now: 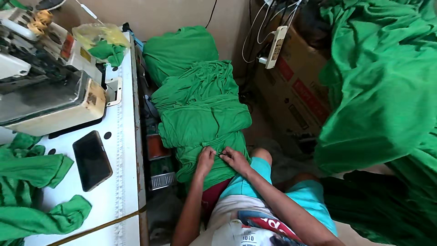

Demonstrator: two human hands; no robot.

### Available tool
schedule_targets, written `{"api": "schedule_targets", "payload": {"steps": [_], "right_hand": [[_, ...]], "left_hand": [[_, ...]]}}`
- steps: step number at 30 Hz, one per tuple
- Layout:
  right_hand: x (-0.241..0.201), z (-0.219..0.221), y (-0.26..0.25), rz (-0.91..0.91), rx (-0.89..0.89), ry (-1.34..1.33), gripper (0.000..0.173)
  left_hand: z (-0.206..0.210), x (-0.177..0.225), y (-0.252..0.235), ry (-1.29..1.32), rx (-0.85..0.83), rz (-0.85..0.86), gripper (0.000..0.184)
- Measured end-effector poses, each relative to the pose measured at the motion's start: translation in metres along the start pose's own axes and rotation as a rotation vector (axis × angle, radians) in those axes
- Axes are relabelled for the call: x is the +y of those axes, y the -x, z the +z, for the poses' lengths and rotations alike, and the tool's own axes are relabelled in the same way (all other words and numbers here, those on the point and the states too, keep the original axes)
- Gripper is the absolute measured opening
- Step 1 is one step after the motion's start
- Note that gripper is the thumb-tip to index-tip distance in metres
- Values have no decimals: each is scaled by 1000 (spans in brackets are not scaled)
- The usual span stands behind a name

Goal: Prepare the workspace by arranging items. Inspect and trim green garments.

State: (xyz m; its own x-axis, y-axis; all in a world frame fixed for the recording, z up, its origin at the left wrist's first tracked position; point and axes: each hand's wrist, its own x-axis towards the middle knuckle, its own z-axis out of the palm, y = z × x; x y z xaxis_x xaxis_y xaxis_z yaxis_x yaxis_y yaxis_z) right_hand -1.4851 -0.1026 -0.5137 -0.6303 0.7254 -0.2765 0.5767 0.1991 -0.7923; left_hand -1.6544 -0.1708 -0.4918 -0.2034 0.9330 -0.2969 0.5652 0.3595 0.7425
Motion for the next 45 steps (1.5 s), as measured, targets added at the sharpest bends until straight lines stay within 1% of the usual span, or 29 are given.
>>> {"api": "schedule_targets", "payload": {"steps": [3, 5, 7, 8, 10, 12, 14, 18, 20, 21, 23, 25, 27, 31, 34, 37, 40, 42, 45], "right_hand": [[-5, -1, -2, 36, -29, 49, 32], [-1, 0, -3, 44, 1, -25, 30], [1, -1, -2, 58, 34, -156, 28], [1, -1, -1, 62, 43, -206, 29], [1, -2, 0, 63, 45, -232, 29], [2, 0, 0, 51, 46, -184, 30], [4, 2, -1, 40, 39, -103, 32], [-6, 0, 2, 28, -14, 106, 38], [-13, -2, 4, 42, -39, 160, 39], [-13, -1, 4, 54, -35, 145, 39], [-6, 0, 2, 71, 11, 30, 38], [0, 1, 0, 70, 59, -78, 37], [2, 0, -1, 74, 73, -111, 35], [2, 0, -1, 78, 60, -79, 35], [1, 1, -1, 76, 51, -49, 36], [0, 1, 0, 71, 50, -22, 37], [-1, 0, 2, 69, 36, 14, 37], [-4, -1, 3, 71, 22, 61, 38], [-8, 0, 4, 52, 7, 128, 40]], "left_hand": [[0, -4, 1, 40, 21, 23, 27], [3, -7, 1, 44, 51, 42, 26], [5, -8, 1, -13, 54, 80, 24], [5, -6, 2, -72, 24, 87, 26], [7, 0, 2, -160, 1, 89, 25], [8, 3, 1, -173, 14, 54, 25], [4, 4, 1, -125, 15, 8, 27], [0, -5, 4, -13, 47, 41, 25], [0, -7, 6, 7, 59, 43, 25], [2, -8, 6, 5, 69, 46, 24], [7, -8, 5, -33, 72, 65, 24], [11, -2, 4, -144, 37, 54, 28], [16, 7, 2, -235, 38, 14, 27], [6, 13, -2, -204, -5, -53, 27], [0, 8, -2, -170, -38, -26, 27], [9, 1, -1, -245, 9, 56, 28], [16, 6, 1, -290, 49, 46, 28], [13, 9, 2, -248, 46, 14, 28], [5, 3, 5, -132, 25, 14, 26]]}}
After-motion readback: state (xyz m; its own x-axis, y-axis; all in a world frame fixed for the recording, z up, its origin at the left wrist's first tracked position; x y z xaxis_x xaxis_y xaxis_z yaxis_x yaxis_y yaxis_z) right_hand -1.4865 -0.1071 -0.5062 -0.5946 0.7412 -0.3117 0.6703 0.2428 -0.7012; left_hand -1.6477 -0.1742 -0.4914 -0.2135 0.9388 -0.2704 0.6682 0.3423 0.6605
